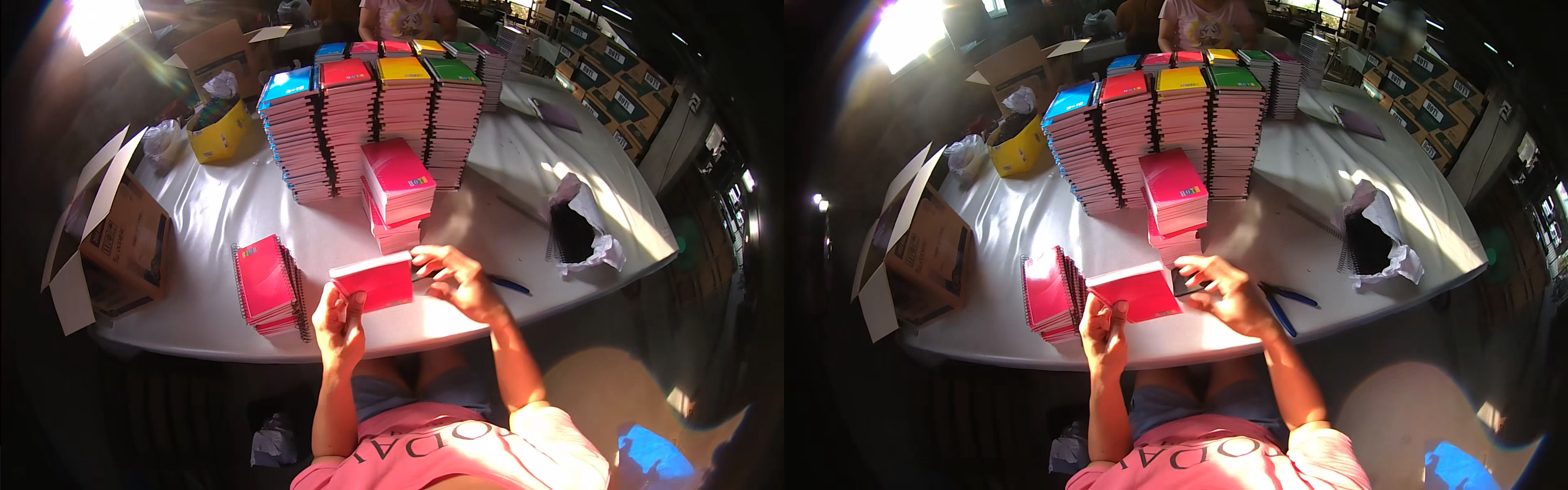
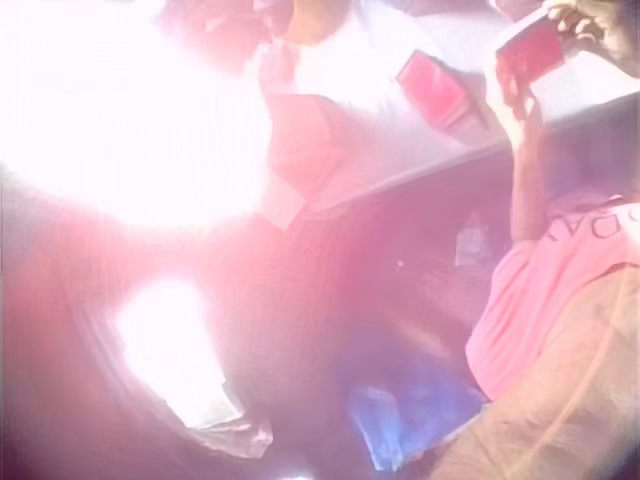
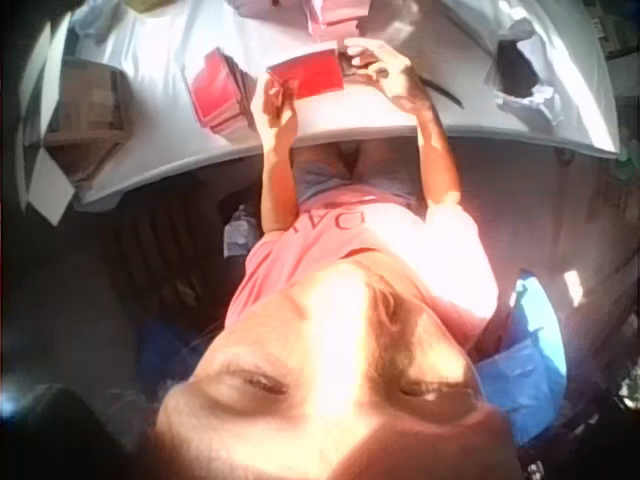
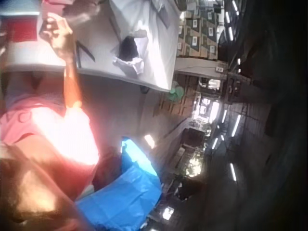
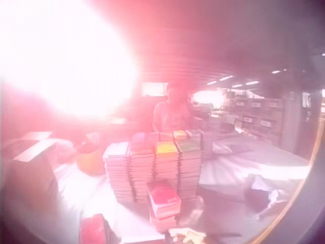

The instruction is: The person performs quality checks and finishing on spiral notebooks by cutting excess plastic filament from the binding using a pair of snips and then stacking the completed notebooks.

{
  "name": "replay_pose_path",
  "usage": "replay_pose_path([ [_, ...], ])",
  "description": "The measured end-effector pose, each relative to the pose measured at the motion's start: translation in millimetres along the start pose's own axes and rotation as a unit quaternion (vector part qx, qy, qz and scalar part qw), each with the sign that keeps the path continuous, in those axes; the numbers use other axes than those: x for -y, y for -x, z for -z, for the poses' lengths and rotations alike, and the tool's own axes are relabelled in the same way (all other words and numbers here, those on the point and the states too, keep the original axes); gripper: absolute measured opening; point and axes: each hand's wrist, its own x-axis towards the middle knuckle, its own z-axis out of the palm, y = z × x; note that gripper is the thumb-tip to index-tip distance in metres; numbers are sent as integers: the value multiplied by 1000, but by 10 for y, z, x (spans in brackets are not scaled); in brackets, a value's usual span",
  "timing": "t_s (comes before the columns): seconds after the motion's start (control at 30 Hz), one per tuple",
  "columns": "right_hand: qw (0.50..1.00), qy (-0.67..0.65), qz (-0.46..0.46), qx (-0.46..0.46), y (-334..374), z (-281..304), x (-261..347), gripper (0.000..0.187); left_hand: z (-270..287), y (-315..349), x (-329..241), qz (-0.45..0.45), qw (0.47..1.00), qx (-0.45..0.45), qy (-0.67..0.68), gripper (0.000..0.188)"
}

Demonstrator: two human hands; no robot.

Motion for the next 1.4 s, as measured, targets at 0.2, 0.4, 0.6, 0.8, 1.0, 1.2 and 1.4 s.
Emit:
replay_pose_path([
  [0.2,788,488,-151,-343,-91,1907,-1650,35,-21,114,198,-180,709,188,-655,17],
  [0.4,854,486,-28,-183,-255,1830,-1977,43,-151,238,580,-246,774,54,-581,48],
  [0.6,960,253,50,-107,-116,528,-470,43,-162,249,941,-247,775,-52,-579,50],
  [0.8,987,158,-19,8,387,-1,-379,27,-178,201,911,-250,811,-68,-524,50],
  [1.0,984,179,-18,-3,312,-94,-330,19,-205,235,887,-244,798,-64,-548,51],
  [1.2,973,57,-175,138,345,-47,-408,21,-154,190,914,-234,809,-27,-538,55],
  [1.4,985,105,-114,71,261,-77,-113,36,-140,163,816,-256,783,-22,-567,56],
])
